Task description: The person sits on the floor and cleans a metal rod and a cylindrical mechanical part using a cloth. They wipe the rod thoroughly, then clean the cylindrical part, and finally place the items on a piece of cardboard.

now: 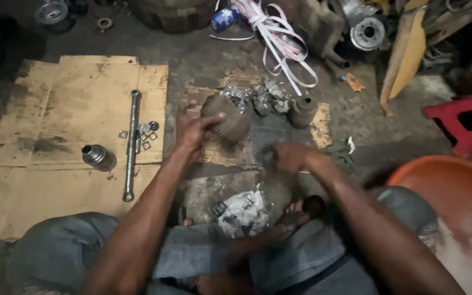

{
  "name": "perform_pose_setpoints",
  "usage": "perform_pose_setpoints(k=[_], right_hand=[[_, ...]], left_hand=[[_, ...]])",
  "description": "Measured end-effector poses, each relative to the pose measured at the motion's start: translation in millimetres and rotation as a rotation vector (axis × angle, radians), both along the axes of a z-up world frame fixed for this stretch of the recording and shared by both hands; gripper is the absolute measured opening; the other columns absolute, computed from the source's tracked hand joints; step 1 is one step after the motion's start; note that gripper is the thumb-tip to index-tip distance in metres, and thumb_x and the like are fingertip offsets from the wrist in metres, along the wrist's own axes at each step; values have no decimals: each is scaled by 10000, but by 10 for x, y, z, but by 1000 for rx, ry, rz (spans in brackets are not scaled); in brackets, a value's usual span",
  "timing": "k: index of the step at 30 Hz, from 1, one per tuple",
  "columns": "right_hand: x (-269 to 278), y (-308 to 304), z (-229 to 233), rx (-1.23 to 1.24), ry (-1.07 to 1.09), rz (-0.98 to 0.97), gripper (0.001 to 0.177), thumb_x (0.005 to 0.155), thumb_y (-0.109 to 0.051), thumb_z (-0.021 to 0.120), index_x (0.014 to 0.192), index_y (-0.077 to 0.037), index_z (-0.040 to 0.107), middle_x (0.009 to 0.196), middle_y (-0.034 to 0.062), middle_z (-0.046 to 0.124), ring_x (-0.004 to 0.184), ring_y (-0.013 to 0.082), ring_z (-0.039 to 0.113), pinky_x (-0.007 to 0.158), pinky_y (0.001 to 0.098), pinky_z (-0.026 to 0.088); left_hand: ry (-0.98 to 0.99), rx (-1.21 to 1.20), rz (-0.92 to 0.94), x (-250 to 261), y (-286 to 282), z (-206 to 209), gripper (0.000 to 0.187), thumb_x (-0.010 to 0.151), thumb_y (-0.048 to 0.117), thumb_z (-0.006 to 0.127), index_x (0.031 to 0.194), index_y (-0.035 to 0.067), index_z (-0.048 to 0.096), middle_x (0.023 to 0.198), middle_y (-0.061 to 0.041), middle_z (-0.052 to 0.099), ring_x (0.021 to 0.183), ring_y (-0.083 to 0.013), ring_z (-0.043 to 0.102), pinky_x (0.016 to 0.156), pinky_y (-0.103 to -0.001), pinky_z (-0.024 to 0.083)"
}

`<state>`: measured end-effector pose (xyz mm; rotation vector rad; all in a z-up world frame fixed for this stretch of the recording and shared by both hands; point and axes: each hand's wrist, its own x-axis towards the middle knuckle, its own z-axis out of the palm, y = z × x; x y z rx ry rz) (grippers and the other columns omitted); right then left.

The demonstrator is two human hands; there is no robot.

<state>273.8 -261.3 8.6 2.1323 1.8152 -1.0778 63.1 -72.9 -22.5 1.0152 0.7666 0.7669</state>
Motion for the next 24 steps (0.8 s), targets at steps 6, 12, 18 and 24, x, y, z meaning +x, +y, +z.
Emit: perform_pose_setpoints(k=[6,12,18,24], right_hand=[[229,-66,537,230,10,-196,626,793,-325,780,1371,-142,628,1241,136,741,1132,280,721,973,393,548],[-84,-86,812,220,-29,-165,634,832,-369,773,1411,-197,578,1266,111,709,1132,290,700,973,416,541],[-319,-227,1058,357,-64,-134,547,859,-336,758,1375,-221,620,1239,104,740,1131,289,710,979,429,537],[-233,-42,1018,563,212,-359,715,796,-193,823,1454,-223,543,1295,119,693,1189,266,682,994,417,554]], left_hand=[[-373,-565,-80,87,18,-104,656,751,450,768,1310,147,608,1297,-101,644,1125,-283,657,927,-506,577],[-327,-705,-69,139,-33,224,705,729,607,656,1274,159,632,1278,-121,668,1158,-302,623,957,-517,503],[-290,-669,-8,367,65,43,589,912,567,605,1284,111,630,1323,-142,639,1195,-297,630,987,-493,551],[-212,-562,-222,430,-39,-175,533,949,527,534,1324,154,593,1314,-100,643,1184,-273,630,947,-481,555]])
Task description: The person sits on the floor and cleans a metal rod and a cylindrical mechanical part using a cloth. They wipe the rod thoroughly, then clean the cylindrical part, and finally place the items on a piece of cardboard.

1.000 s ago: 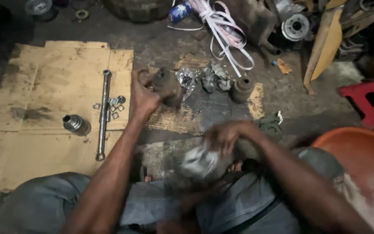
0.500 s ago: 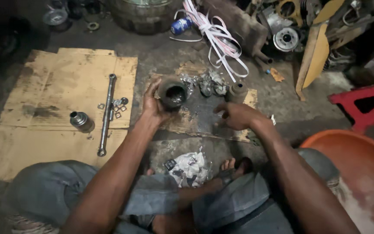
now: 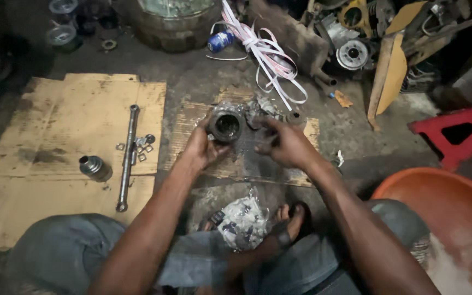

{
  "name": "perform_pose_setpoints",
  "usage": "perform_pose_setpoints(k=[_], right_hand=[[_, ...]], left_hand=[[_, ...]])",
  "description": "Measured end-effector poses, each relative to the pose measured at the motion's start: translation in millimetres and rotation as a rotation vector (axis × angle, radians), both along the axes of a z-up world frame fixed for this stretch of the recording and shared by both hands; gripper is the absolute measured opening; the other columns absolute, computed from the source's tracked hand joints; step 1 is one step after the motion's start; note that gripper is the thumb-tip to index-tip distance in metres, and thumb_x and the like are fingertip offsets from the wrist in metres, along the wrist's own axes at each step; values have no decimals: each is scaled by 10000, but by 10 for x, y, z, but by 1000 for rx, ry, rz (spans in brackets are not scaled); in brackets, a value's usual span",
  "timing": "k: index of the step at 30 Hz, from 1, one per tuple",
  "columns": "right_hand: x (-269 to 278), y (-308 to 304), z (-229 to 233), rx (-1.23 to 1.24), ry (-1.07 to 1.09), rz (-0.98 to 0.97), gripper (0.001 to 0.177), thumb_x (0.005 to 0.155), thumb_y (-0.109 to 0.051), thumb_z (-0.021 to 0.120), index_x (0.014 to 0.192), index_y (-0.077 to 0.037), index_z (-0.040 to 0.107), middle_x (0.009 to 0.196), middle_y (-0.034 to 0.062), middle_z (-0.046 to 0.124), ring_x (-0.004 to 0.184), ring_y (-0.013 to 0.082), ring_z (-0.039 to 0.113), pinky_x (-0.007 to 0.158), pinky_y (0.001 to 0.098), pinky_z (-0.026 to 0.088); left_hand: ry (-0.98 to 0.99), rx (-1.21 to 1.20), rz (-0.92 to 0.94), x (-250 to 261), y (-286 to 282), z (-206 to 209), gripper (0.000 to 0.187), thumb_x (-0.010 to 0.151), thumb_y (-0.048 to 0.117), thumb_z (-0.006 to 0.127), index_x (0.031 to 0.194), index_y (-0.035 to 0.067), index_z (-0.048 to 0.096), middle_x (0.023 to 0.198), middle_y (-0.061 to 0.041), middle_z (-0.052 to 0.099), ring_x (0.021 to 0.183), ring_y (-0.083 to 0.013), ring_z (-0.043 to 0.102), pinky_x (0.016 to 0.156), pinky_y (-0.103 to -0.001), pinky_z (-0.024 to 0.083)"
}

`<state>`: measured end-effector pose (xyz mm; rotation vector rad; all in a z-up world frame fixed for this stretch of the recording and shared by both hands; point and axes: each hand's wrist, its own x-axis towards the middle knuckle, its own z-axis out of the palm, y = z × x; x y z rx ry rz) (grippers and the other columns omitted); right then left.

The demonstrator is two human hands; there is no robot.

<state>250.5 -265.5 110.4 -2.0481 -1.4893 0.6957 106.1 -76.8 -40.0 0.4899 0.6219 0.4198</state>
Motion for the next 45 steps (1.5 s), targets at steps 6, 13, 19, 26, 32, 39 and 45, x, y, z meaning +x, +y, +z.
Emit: perform_pose_setpoints(k=[6,13,19,26,32,39,45], right_hand=[[182,289,-348,150,361,45,854,716,-60,844,1482,-236,512,1531,56,529,1338,254,570,1043,405,539],[428,422,-707,225,240,131,844,728,-76,881,1495,-168,541,1557,118,524,1422,293,511,1182,466,405],[414,636,-679,-42,154,20,855,763,-144,896,1500,-162,463,1508,141,519,1355,293,535,1081,465,439],[375,604,-738,-132,635,-84,790,790,-111,781,1513,-128,462,1368,220,655,1055,295,720,745,333,655],[468,591,-772,-123,549,-149,777,755,-69,797,1478,-140,520,1375,177,657,1017,282,734,757,348,647],[411,521,-636,-96,666,-113,775,757,-38,783,1474,-165,519,1432,139,623,1059,285,721,744,345,628],[355,495,-438,-157,615,-117,810,751,-50,765,1488,-252,495,1461,107,567,1229,255,645,760,374,630]], left_hand=[[91,98,-86,89,-222,293,579,997,533,469,1416,133,481,1366,-151,613,1188,-306,660,996,-475,590],[408,470,-279,34,-243,632,823,942,685,284,1523,114,404,1261,-246,673,1023,-308,761,871,-404,639],[473,480,-433,-114,-104,576,912,947,729,165,1555,69,328,1202,-284,707,986,-280,761,866,-392,636],[414,442,-492,-189,-108,589,903,923,720,214,1575,98,277,1349,-298,627,1100,-363,723,893,-461,636],[338,535,-505,-224,-137,750,891,821,668,411,1587,369,67,1619,-158,256,1148,-456,650,875,-537,624],[156,702,-410,-204,-193,612,953,813,522,698,1617,391,204,1581,-235,358,1053,-324,620,671,-407,650],[226,689,-330,-170,-189,483,955,705,434,810,1547,332,370,1504,-187,537,936,-335,746,526,-391,609]])
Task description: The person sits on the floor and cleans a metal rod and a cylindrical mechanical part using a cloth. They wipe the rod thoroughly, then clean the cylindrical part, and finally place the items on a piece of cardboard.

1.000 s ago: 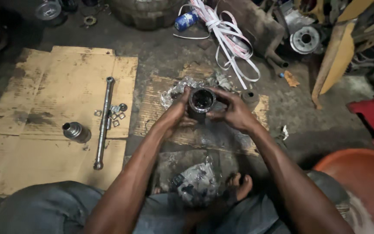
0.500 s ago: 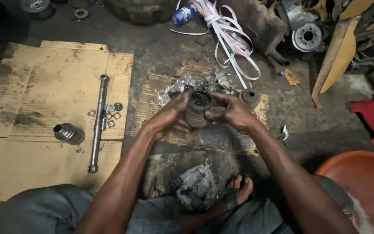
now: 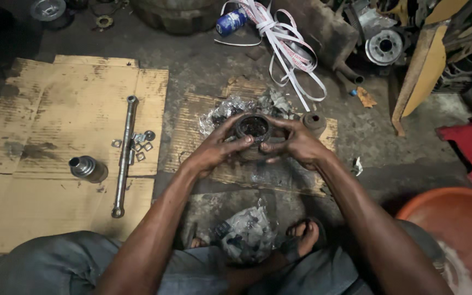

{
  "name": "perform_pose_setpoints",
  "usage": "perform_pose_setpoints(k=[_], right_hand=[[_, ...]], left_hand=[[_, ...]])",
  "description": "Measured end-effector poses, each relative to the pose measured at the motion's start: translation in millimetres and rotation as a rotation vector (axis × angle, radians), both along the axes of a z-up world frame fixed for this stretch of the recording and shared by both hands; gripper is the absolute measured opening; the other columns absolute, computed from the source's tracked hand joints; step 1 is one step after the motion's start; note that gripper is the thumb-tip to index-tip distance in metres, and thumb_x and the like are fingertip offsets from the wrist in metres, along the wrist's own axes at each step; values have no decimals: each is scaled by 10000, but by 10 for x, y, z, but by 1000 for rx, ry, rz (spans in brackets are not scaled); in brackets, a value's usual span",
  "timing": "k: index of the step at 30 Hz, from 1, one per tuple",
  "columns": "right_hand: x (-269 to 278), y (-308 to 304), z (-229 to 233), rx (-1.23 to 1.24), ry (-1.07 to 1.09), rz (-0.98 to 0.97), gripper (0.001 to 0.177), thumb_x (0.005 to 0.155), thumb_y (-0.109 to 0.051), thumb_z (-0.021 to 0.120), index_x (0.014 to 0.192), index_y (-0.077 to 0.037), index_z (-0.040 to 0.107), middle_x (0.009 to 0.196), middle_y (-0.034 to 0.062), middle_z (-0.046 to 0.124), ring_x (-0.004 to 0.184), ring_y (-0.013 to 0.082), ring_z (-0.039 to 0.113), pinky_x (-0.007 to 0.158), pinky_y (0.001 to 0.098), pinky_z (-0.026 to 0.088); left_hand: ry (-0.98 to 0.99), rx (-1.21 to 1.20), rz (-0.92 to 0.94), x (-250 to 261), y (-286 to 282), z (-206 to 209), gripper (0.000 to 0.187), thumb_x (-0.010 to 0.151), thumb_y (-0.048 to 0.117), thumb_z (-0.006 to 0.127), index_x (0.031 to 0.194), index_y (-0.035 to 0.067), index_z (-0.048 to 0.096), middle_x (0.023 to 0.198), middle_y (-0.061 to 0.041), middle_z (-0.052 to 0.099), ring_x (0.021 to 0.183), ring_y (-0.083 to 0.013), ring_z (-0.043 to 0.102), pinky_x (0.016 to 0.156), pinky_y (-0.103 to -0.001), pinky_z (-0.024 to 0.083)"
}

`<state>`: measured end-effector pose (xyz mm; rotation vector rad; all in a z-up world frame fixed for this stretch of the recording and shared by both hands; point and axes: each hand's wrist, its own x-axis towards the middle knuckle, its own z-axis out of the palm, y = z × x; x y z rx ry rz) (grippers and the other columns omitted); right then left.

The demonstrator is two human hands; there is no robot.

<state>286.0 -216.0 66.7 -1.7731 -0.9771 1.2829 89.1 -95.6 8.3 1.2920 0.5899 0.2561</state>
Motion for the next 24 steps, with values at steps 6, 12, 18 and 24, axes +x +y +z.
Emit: perform_pose_setpoints(k=[6,12,18,24], right_hand=[[53,12,-232,176,-259,57,732,702,-91,871,1384,-178,619,1375,94,682,1251,240,642,1030,416,511],[117,39,-505,183,-168,-11,711,688,-94,883,1359,-89,647,1276,132,755,1131,259,737,986,408,567],[137,75,-762,309,-205,2,840,703,-12,866,1475,-97,545,1371,155,672,1177,244,693,1029,382,535],[132,5,-406,246,-122,133,952,671,167,681,1516,-188,427,1526,137,498,1065,255,724,953,388,605]], left_hand=[[-27,340,36,67,60,-214,818,780,435,851,1509,265,522,1552,-103,552,1422,-329,491,1112,-578,407],[-41,322,47,75,17,-210,829,719,462,843,1473,268,559,1489,-66,620,1424,-318,524,1167,-568,400],[-116,456,23,175,24,-222,1121,524,411,969,1475,171,425,1442,-88,580,1379,-285,533,1153,-508,402],[65,467,69,70,120,-174,1010,541,427,957,1424,167,542,1418,-89,659,1339,-254,610,1146,-472,446]])
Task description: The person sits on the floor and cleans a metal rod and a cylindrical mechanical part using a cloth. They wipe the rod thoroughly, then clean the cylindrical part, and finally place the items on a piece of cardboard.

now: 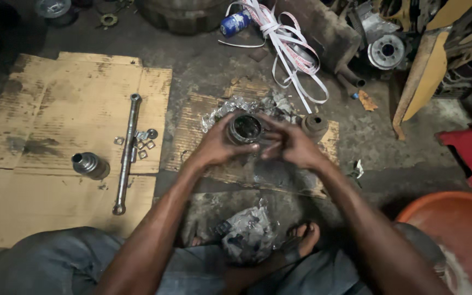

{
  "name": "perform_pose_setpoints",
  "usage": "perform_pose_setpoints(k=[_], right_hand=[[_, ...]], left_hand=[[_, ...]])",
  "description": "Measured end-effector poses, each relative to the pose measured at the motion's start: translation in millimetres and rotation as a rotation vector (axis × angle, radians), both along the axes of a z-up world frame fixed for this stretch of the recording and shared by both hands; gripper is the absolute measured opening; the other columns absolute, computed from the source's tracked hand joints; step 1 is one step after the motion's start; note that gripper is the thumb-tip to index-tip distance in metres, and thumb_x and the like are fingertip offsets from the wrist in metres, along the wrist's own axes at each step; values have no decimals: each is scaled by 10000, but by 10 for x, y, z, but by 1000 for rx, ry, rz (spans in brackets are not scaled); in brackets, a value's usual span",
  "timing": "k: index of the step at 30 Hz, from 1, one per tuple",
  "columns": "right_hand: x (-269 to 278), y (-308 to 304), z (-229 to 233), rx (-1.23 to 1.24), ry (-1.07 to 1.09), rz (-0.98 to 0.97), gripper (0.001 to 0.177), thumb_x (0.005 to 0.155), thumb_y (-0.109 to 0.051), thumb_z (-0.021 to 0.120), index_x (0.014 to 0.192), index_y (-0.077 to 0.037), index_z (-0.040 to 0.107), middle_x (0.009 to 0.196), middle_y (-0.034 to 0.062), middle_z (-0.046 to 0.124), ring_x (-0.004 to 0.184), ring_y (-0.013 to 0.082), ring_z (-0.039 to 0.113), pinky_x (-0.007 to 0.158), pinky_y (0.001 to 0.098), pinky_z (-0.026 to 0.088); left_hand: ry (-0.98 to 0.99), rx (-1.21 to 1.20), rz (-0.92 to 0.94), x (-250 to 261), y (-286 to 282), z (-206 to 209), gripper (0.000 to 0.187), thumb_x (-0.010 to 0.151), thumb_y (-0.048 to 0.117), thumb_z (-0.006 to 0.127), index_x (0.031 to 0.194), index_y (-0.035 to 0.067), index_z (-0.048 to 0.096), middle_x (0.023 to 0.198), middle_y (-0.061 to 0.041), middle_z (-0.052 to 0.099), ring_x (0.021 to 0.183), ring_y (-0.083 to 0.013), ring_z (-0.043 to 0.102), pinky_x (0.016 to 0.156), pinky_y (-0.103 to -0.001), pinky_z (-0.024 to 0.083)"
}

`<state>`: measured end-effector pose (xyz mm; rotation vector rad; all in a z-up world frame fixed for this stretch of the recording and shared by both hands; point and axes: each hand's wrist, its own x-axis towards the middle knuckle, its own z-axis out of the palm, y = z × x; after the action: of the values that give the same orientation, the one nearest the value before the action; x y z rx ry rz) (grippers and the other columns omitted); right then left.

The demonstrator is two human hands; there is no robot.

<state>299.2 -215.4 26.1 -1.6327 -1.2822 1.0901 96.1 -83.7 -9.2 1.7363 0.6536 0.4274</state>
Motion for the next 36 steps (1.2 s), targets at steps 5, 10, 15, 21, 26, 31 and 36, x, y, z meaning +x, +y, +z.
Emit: perform_pose_setpoints(k=[5,10,15,21,26,31,36], right_hand=[[-99,-208,430,-37,-778,124,875,809,96,686,1505,-383,458,1524,14,530,1168,259,686,937,396,582],[-265,-132,533,96,-1315,363,1010,728,59,614,1517,-530,389,1520,96,467,1231,341,631,862,404,611],[-212,120,604,51,-1750,590,834,926,-142,481,1565,-592,190,1617,183,339,1301,363,536,899,476,542],[-213,235,607,71,-1851,545,781,970,-162,481,1545,-594,179,1550,205,368,1321,361,481,985,543,463],[-313,178,617,36,-1746,455,794,909,-123,553,1511,-586,320,1510,175,419,1288,351,504,957,552,482],[-407,45,548,-78,-1528,340,765,888,-107,577,1514,-515,413,1429,175,494,1285,349,521,965,524,519],[-436,-55,260,-117,-1450,216,794,839,-22,568,1512,-427,447,1429,214,511,1226,350,575,802,446,601]], left_hand=[[207,423,27,-126,142,-27,1036,569,424,970,1451,159,497,1420,-166,565,1317,-356,540,1115,-477,416],[181,453,-36,-160,89,-2,845,610,244,802,1424,182,585,1259,-219,665,1158,-404,640,976,-448,520],[187,452,-124,-125,63,92,798,602,206,759,1380,138,599,1110,-238,723,1049,-397,699,899,-452,547],[90,451,-100,-192,121,244,807,566,214,782,1350,131,611,1131,-239,717,1066,-412,685,896,-461,542],[103,474,-72,-237,130,310,778,584,191,760,1350,157,630,1108,-249,719,1061,-420,687,920,-465,549],[155,533,-22,-199,103,288,766,578,226,798,1328,181,650,1094,-266,691,1064,-445,650,924,-485,534],[190,646,41,-135,35,204,779,562,183,796,1330,195,665,1156,-276,626,1110,-456,569,941,-512,490]])
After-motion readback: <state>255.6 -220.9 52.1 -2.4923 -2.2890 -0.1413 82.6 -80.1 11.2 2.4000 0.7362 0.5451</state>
